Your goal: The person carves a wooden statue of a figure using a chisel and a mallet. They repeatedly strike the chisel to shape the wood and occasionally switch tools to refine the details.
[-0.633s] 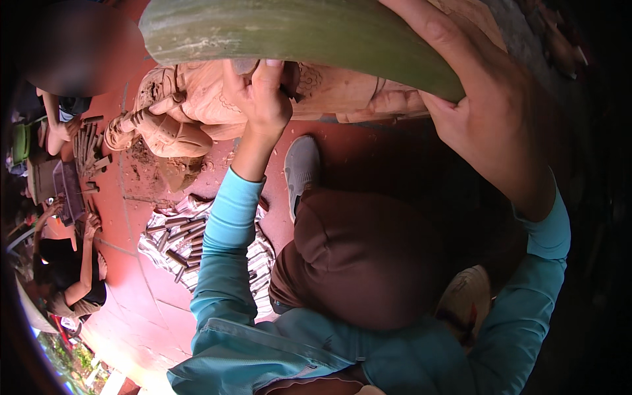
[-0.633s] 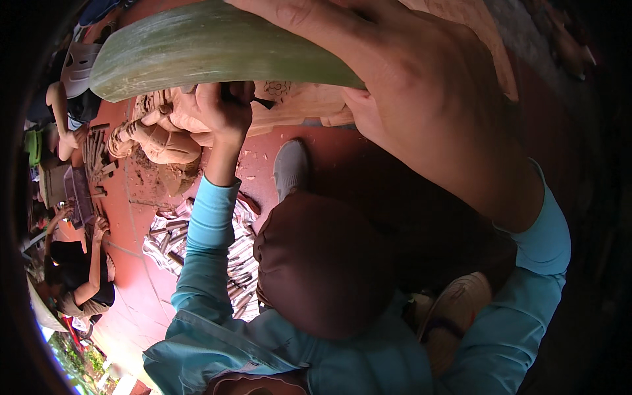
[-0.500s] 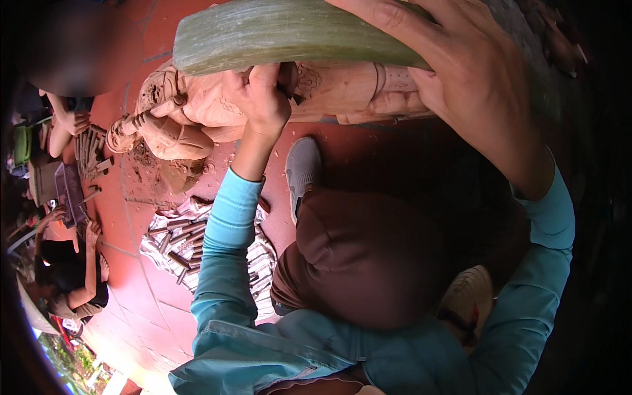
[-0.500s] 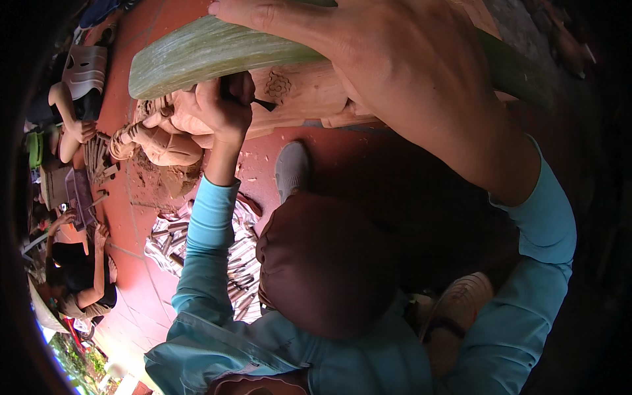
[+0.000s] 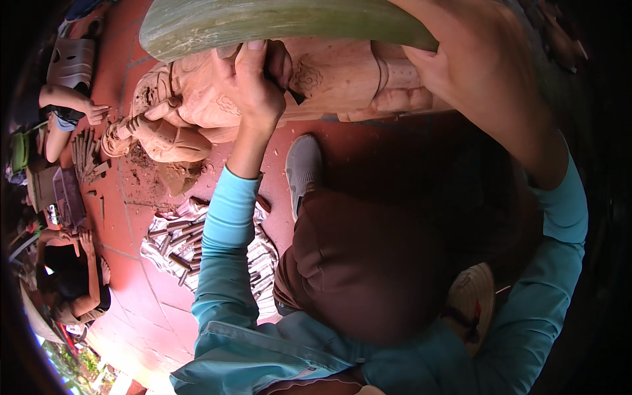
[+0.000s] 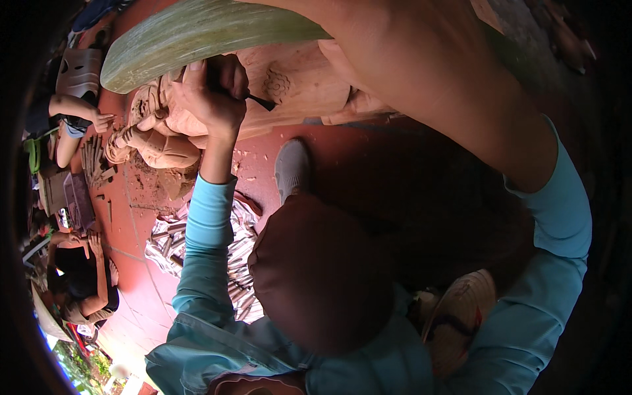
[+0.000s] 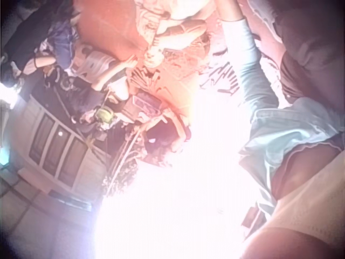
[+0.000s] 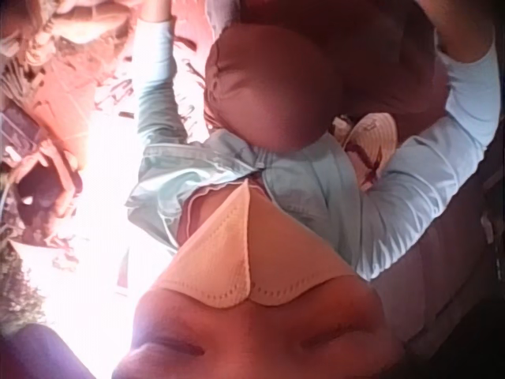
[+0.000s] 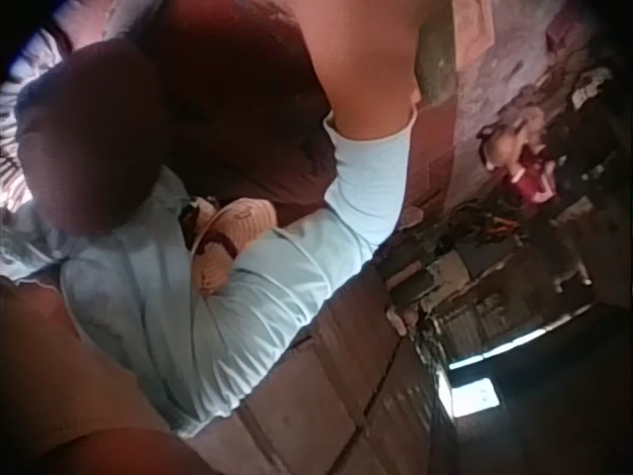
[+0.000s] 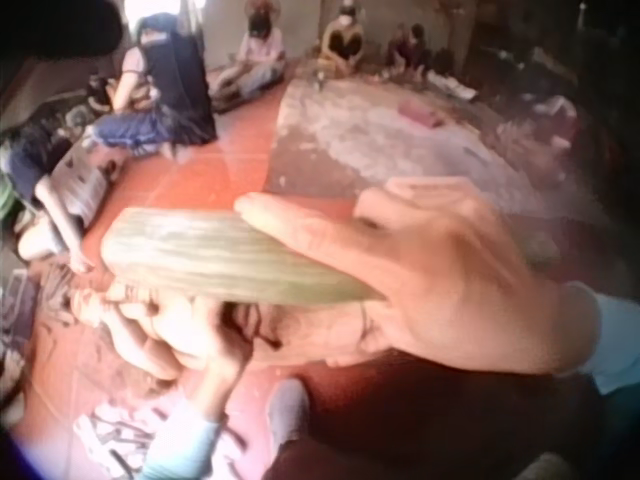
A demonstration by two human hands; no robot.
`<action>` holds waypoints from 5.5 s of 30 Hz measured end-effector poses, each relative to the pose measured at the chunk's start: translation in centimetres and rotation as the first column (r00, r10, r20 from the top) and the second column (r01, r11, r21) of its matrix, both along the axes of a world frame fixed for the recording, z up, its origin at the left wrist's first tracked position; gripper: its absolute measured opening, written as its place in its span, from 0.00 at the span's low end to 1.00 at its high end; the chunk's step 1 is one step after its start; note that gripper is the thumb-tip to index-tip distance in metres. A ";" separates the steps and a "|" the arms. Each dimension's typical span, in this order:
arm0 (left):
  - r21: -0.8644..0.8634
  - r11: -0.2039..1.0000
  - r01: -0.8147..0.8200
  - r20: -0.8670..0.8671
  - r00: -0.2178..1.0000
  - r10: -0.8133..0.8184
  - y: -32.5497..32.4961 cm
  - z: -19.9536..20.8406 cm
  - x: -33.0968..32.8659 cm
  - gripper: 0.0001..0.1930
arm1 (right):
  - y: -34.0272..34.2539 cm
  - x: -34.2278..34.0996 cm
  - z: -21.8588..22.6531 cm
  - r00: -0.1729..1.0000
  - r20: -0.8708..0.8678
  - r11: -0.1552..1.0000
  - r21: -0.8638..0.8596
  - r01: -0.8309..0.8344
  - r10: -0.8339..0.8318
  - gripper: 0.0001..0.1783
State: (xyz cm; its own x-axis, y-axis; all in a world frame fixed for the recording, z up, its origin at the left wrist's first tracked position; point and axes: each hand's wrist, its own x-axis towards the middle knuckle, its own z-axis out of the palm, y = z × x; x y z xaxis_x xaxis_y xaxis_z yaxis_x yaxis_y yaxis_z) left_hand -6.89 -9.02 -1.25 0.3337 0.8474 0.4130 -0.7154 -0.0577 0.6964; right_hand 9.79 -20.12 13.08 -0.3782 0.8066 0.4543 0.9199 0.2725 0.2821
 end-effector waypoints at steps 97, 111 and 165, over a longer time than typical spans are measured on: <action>0.005 0.983 -0.185 -0.104 0.977 0.185 -0.4 -0.4 -0.9 0.17 | -9.4 10.4 -9.8 0.088 -0.681 0.649 -0.640 0.411 -0.727 0.38; -0.062 0.956 -0.287 0.103 0.951 0.292 -1.1 -1.6 -2.4 0.16 | -9.1 9.9 -9.6 0.058 -0.680 0.636 -0.647 0.420 -0.731 0.39; 0.430 0.866 -0.256 -0.412 0.798 0.440 -6.8 -2.1 -7.5 0.11 | -9.8 9.9 -10.1 0.095 -0.728 0.704 -0.607 0.370 -0.678 0.40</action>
State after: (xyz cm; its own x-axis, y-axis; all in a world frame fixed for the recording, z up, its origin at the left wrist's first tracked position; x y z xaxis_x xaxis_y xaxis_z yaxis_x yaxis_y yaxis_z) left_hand -14.36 -15.77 -3.32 0.2751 0.7827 0.5583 -0.1756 -0.5300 0.8296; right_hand 19.66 -29.94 2.97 0.6822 0.7278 -0.0695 0.4490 -0.4921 -0.7458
